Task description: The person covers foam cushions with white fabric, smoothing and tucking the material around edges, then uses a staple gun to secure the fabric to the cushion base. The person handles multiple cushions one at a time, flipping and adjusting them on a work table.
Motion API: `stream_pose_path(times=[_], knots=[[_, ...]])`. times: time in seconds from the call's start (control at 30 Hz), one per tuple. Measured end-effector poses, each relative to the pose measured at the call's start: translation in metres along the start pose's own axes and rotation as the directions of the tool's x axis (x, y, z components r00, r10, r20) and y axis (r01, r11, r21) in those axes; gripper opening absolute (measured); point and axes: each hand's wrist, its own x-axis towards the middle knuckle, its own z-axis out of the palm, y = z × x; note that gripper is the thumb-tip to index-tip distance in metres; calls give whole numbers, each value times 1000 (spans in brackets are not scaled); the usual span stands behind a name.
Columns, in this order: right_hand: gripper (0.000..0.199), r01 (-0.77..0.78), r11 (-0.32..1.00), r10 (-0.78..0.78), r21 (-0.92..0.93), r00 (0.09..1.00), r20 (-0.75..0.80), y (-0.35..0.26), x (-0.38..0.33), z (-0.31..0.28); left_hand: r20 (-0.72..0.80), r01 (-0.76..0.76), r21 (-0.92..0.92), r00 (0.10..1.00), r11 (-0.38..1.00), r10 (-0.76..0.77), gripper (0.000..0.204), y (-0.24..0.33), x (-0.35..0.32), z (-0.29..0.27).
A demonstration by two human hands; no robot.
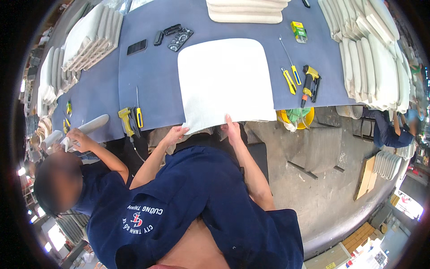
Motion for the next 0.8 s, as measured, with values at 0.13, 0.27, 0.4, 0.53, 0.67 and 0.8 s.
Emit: stream_pose_path(times=[0.13, 0.27, 0.4, 0.53, 0.67, 0.8], knots=[[52, 79, 988, -85, -131, 996, -40, 9, -6, -3, 28, 21, 63, 999, 998, -23, 41, 3, 5, -5], [58, 78, 960, -91, -268, 995, -38, 27, 6, -16, 85, -12, 725, 994, 688, -71, 52, 36, 19, -17], [60, 40, 960, -51, -277, 998, -31, 32, 18, -22, 268, -246, 939, 961, 239, -65, 64, 161, 48, -36], [65, 73, 943, -83, -325, 996, -16, 31, 22, -23, 299, -351, 920, 916, 174, 268, 56, 321, 96, -27], [70, 118, 864, -161, -489, 986, -48, 26, 20, -25, 389, -603, 789, 638, 117, 664, 63, 459, 172, 17], [67, 37, 840, -101, -541, 991, -88, 8, 14, -24, 346, -578, 803, 650, 144, 676, 76, 533, 283, 54]])
